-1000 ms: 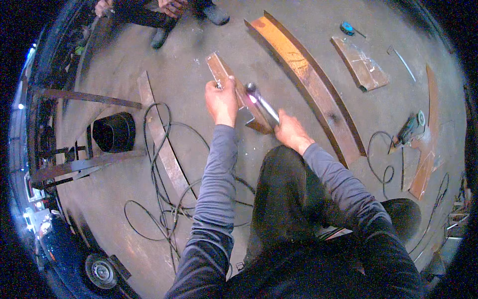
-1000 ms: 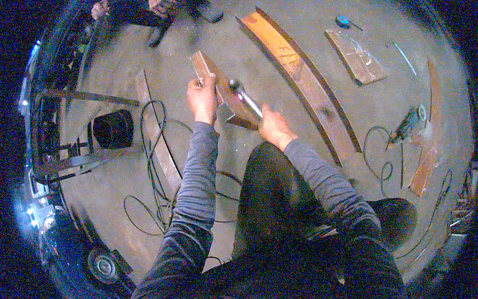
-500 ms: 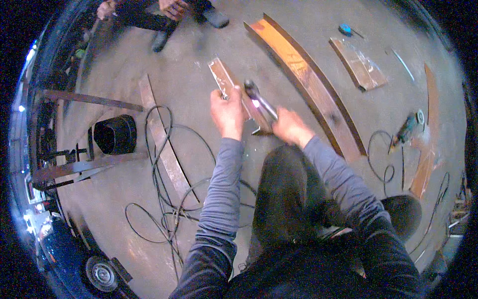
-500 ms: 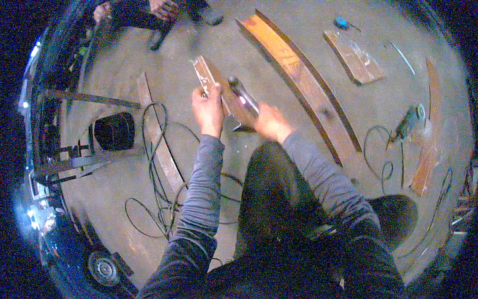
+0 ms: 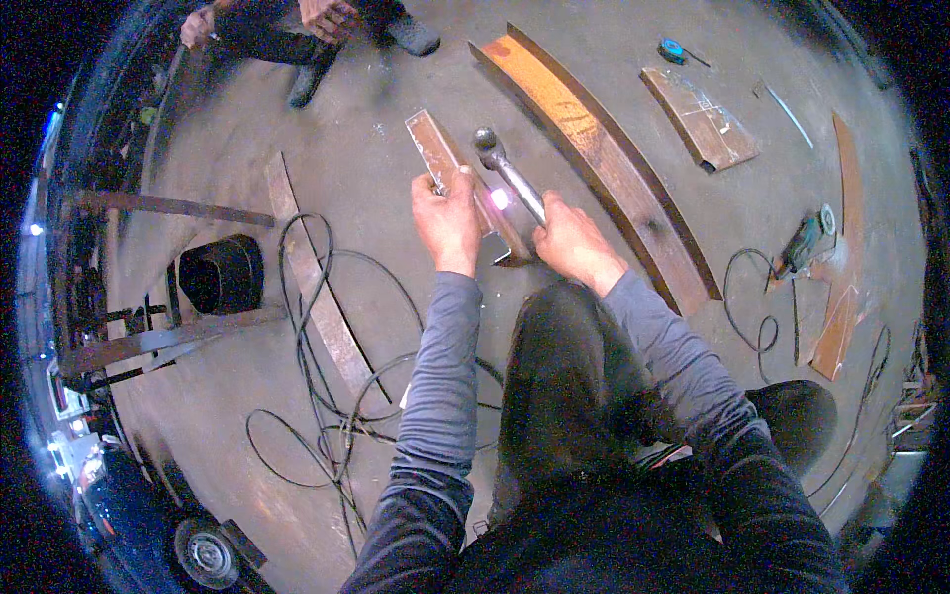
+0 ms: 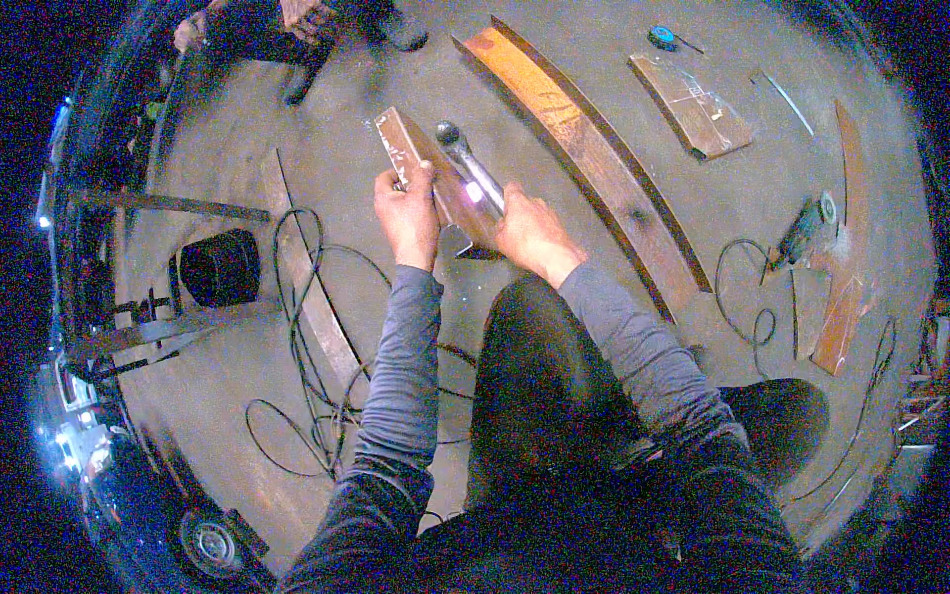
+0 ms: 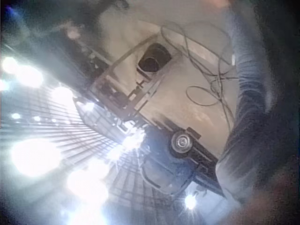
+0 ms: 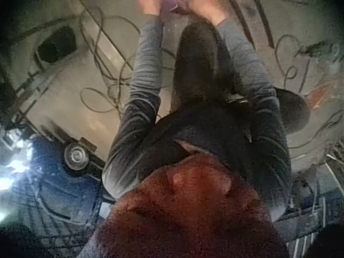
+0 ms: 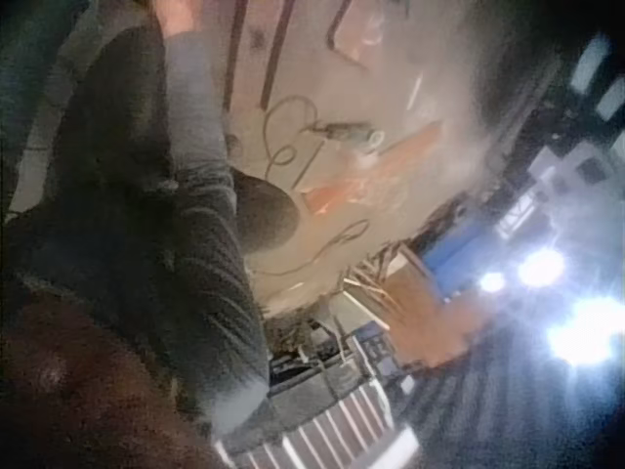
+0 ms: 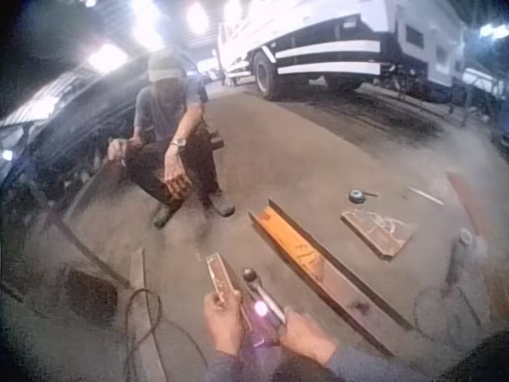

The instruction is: The person uses a welding torch to heat and join metal pieces on the floor, then uses a hammer to shape the heated metal. The person repeats the heating and hammering process on different sections of the metal pieces.

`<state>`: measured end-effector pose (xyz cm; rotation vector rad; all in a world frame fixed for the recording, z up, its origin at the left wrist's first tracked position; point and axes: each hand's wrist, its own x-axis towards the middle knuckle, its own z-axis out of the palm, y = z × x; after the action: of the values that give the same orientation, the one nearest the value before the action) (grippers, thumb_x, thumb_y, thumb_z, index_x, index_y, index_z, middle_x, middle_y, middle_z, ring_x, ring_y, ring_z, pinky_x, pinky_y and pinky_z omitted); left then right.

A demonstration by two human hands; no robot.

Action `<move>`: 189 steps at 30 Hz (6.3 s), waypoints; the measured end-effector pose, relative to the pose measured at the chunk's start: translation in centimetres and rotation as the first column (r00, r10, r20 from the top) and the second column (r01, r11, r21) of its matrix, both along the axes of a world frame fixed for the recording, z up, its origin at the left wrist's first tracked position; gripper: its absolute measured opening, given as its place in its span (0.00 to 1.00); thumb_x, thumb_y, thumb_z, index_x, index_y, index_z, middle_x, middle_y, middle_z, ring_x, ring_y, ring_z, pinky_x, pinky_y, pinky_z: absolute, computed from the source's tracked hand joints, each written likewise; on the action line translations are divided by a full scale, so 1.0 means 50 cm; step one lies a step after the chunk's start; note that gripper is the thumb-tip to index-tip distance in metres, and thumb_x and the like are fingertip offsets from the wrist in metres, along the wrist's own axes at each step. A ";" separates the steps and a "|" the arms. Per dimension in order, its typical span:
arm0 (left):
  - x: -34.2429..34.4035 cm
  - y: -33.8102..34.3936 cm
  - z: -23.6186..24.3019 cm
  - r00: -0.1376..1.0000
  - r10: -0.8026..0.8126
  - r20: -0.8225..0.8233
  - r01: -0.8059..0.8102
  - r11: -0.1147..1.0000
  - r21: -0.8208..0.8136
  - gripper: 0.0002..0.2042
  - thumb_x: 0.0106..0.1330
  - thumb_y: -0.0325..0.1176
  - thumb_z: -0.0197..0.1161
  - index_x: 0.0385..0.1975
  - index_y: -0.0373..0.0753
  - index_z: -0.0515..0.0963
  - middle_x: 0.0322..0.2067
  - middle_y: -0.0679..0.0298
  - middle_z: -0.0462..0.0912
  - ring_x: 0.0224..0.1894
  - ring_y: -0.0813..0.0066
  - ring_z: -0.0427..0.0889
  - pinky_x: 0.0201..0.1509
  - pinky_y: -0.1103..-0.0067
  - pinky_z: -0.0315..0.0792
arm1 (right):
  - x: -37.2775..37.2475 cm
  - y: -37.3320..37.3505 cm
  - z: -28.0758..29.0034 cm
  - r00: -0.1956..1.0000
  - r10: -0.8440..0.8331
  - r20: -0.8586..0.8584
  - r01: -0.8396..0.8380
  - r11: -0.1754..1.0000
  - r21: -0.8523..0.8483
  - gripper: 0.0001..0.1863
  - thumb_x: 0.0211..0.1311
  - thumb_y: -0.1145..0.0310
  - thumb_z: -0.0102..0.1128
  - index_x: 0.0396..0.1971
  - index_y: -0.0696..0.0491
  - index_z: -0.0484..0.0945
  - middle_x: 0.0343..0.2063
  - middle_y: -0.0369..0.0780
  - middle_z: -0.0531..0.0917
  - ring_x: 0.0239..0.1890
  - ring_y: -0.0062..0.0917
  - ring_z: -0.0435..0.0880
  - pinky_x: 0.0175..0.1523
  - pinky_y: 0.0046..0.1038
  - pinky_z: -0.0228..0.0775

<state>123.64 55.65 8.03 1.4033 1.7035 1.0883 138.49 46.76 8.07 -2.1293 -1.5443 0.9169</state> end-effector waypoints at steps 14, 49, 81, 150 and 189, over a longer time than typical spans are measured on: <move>-0.037 0.029 -0.005 0.973 -0.062 -0.221 0.057 0.998 -0.029 0.28 0.63 0.50 0.67 0.47 0.26 0.79 0.40 0.45 0.86 0.44 0.56 0.85 0.50 0.67 0.76 | 0.040 -0.024 -0.082 0.996 0.080 -0.047 -0.089 0.972 -0.216 0.16 0.62 0.66 0.55 0.44 0.63 0.75 0.35 0.55 0.85 0.33 0.46 0.87 0.38 0.45 0.80; -0.140 0.055 -0.094 0.983 -0.027 0.182 0.069 0.971 -0.228 0.24 0.59 0.44 0.72 0.41 0.26 0.79 0.36 0.53 0.86 0.36 0.67 0.86 0.41 0.71 0.78 | 0.078 -0.046 0.014 0.996 0.076 -0.050 -0.072 0.994 0.087 0.19 0.64 0.65 0.59 0.49 0.61 0.72 0.36 0.60 0.83 0.34 0.54 0.86 0.39 0.48 0.78; -0.100 0.032 -0.255 0.982 -0.073 -0.175 0.011 0.944 -0.331 0.29 0.64 0.57 0.61 0.46 0.33 0.81 0.46 0.44 0.84 0.50 0.45 0.82 0.56 0.58 0.75 | 0.212 -0.049 -0.236 0.990 0.112 -0.082 -0.112 0.994 0.000 0.20 0.63 0.65 0.59 0.53 0.57 0.77 0.41 0.51 0.86 0.41 0.45 0.86 0.46 0.44 0.78; -0.270 -0.436 -0.544 0.951 -0.288 0.109 0.303 0.804 -0.512 0.25 0.55 0.35 0.70 0.50 0.27 0.74 0.44 0.42 0.84 0.49 0.48 0.83 0.54 0.63 0.76 | 0.165 -0.587 0.485 0.518 -0.359 -0.776 0.796 0.534 0.284 0.23 0.79 0.64 0.47 0.67 0.59 0.61 0.24 0.30 0.66 0.13 0.08 0.60 0.11 0.12 0.57; -0.024 0.049 -0.416 0.456 -0.661 -0.595 0.462 0.748 -0.476 0.19 0.66 0.36 0.57 0.51 0.29 0.72 0.41 0.36 0.83 0.47 0.39 0.83 0.53 0.55 0.75 | 0.154 -0.235 -0.366 0.857 -0.353 -0.376 0.357 0.932 -0.061 0.26 0.71 0.63 0.55 0.65 0.56 0.65 0.41 0.50 0.82 0.38 0.42 0.84 0.43 0.41 0.77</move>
<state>122.43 58.10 -12.79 2.1978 1.5386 -0.1540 146.18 35.01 -10.20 -1.9819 -0.9221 1.1002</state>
